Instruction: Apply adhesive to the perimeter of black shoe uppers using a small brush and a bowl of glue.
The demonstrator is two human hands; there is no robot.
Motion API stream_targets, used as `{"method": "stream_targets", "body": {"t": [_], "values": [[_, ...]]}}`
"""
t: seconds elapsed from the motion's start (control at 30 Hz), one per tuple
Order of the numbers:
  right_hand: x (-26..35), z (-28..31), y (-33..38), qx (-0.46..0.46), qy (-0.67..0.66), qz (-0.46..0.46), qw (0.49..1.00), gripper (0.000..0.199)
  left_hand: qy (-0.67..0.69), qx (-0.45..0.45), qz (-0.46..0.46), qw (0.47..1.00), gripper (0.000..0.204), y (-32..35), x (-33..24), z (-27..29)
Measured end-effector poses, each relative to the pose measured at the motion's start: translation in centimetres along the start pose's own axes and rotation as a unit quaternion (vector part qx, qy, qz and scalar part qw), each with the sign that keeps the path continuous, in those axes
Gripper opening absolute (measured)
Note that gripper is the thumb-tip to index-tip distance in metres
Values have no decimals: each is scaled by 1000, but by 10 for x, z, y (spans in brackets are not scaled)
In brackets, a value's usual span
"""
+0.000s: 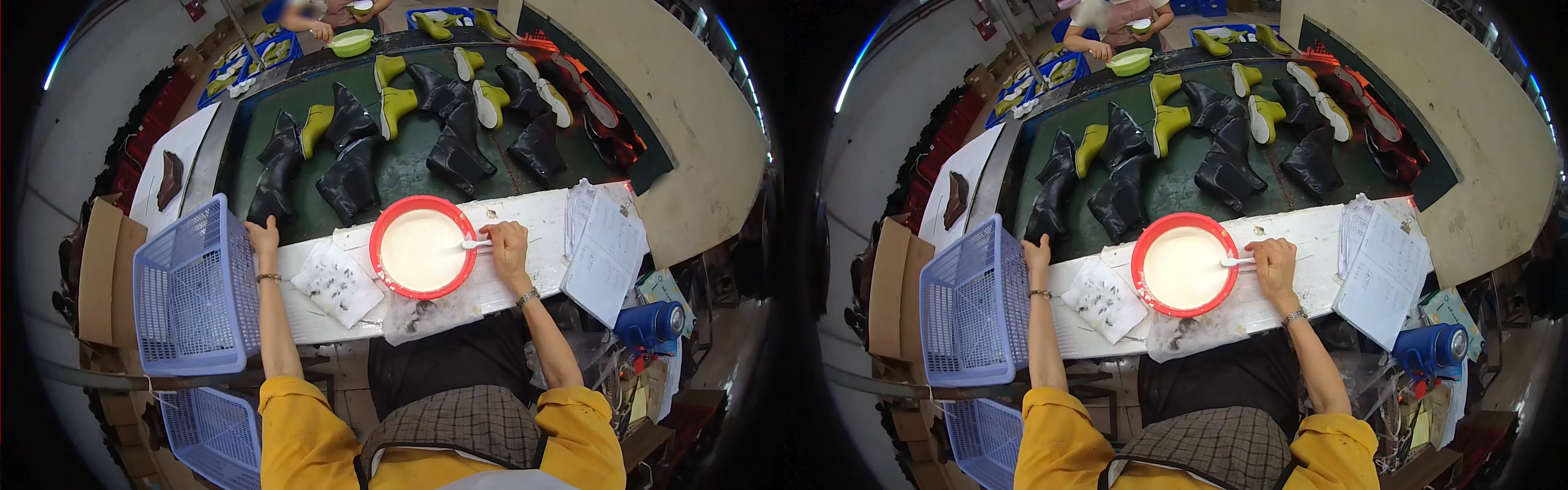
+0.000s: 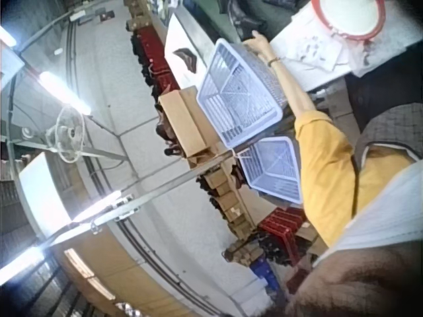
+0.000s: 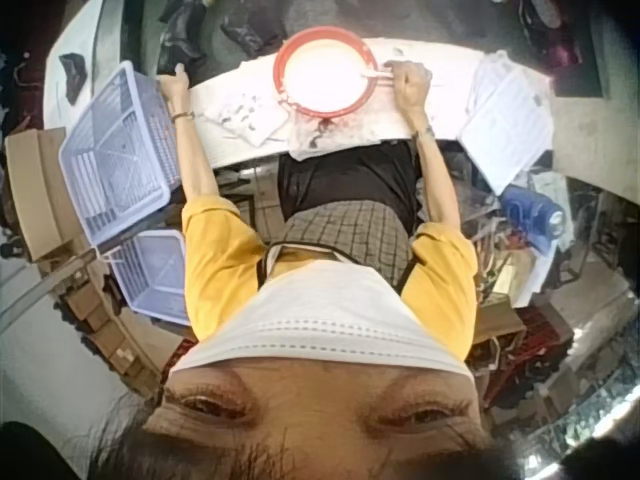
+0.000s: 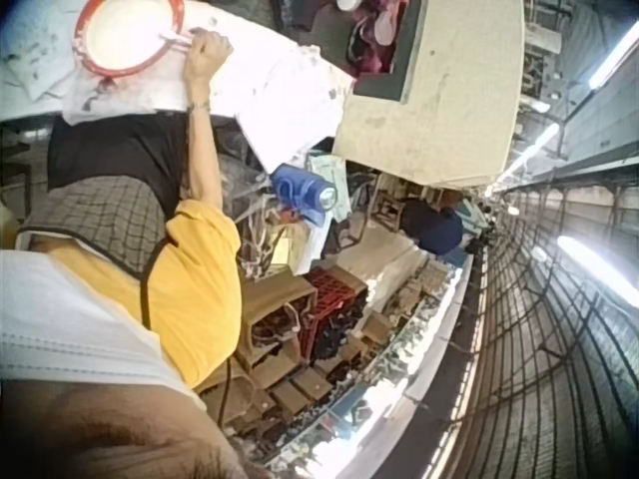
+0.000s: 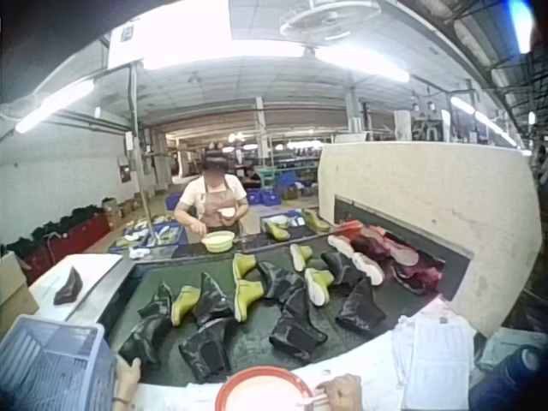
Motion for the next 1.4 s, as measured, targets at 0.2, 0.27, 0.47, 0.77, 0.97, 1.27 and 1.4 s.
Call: {"method": "stream_targets", "body": {"t": [0.2, 0.27, 0.47, 0.77, 0.97, 1.27, 1.4], "values": [[-36, 17, 11, -63, 17, -102, 993, 39, 270, 37, -206, 940, 58, 168, -99, 63], [-49, 18, 17, -83, -4, -153, 985, 40, 239, 36, -173, 955, 47, 215, -93, 90], [-42, 10, 19, -62, -5, -174, 983, 44, 163, 5, -157, 974, 21, 287, -48, 107], [-42, 11, 14, -48, 6, -191, 980, 44, 171, -1, -203, 964, 19, 288, -53, 102], [-35, 11, 10, -15, 31, -190, 981, 44, 167, 6, -198, 966, 18, 289, -46, 104], [-56, -17, 14, -19, -10, -173, 985, 32, 135, 31, -279, 950, 55, 298, 22, 91], [-56, 2, 20, -37, 39, -177, 983, 30, 155, -71, -284, 944, 35, 293, -54, 100]]}}
Point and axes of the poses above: each hand's wrist, its own y-axis away from the middle knuckle, its own z-axis out of the back of the hand, x = y × z, the point moved 4 cm from there along -y, towards the middle knuckle, and after that the axes turned 14 degrees about y, right-handed, at the moved point
